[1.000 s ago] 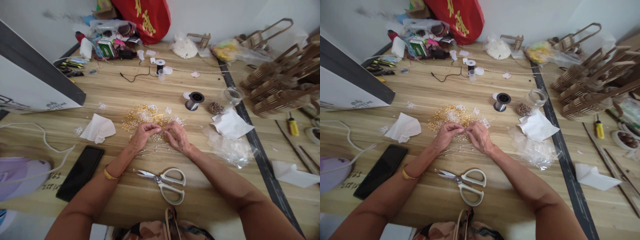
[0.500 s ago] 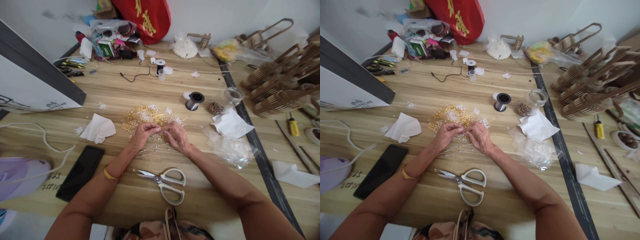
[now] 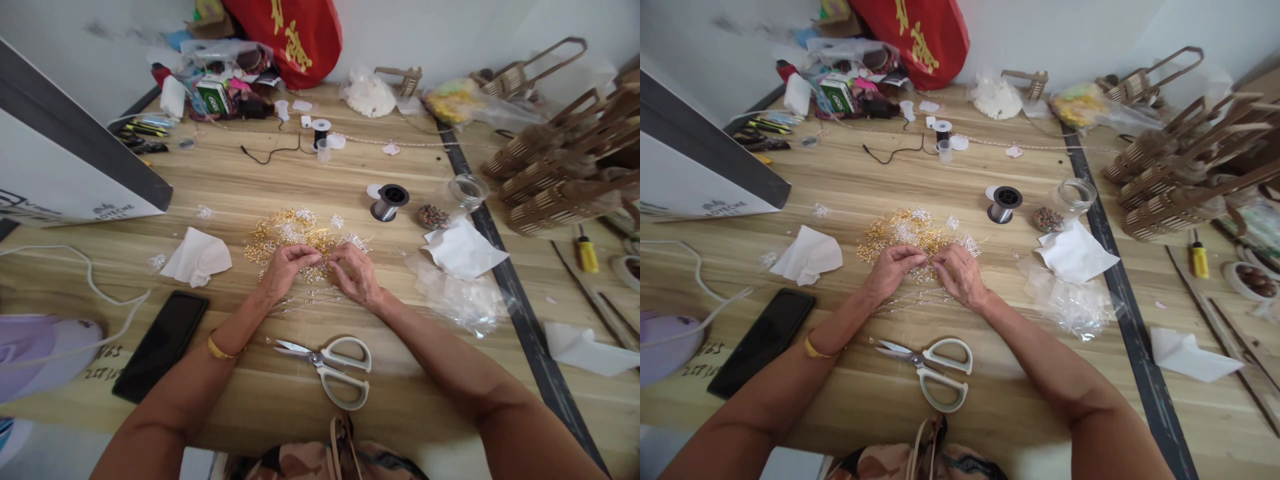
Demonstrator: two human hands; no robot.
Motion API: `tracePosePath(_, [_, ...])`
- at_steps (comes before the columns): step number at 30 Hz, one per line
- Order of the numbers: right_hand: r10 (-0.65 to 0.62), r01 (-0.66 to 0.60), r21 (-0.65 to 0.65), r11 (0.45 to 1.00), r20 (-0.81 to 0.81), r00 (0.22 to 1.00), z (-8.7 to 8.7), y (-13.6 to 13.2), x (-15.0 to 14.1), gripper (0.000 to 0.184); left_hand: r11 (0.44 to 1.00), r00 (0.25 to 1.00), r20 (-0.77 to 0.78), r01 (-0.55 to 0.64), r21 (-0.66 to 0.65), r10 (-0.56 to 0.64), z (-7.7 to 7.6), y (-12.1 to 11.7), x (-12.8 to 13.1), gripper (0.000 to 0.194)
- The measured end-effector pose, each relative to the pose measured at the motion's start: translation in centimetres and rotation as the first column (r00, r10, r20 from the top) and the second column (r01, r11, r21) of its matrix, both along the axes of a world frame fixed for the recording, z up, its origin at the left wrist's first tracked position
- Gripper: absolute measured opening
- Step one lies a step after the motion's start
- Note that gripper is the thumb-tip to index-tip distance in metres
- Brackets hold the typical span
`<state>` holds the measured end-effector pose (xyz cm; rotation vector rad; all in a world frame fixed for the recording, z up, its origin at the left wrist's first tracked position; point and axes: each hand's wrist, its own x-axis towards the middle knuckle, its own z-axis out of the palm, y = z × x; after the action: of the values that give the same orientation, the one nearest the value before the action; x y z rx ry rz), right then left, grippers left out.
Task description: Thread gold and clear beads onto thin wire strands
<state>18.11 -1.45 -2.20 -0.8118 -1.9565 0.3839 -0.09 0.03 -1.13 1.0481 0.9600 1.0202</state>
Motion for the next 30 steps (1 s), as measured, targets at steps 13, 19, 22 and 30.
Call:
tracePosePath(13, [-0.009,0.009,-0.002,1.000,0.005,1.000,0.07,0.05,0.05,0.009,1.000,1.000,0.022,0.002,-0.005,-0.002,-0.09,0.00,-0.11,0.016])
tracePosePath(19, [-0.006,0.006,0.007,1.000,-0.002,1.000,-0.03,0.03,0.07,0.010,1.000,1.000,-0.005,0.012,0.023,-0.012,-0.07,0.00,-0.07,0.014])
tracePosePath(22, [-0.007,0.007,-0.004,1.000,0.001,1.000,-0.03,0.02,0.06,0.010,1.000,1.000,-0.021,0.005,0.024,-0.005,-0.06,0.00,-0.05,0.016])
tracePosePath(30, [-0.016,0.016,0.009,1.000,0.013,1.000,0.01,0.03,0.02,0.009,0.999,1.000,-0.020,0.025,0.036,-0.024,-0.14,-0.03,-0.05,0.012])
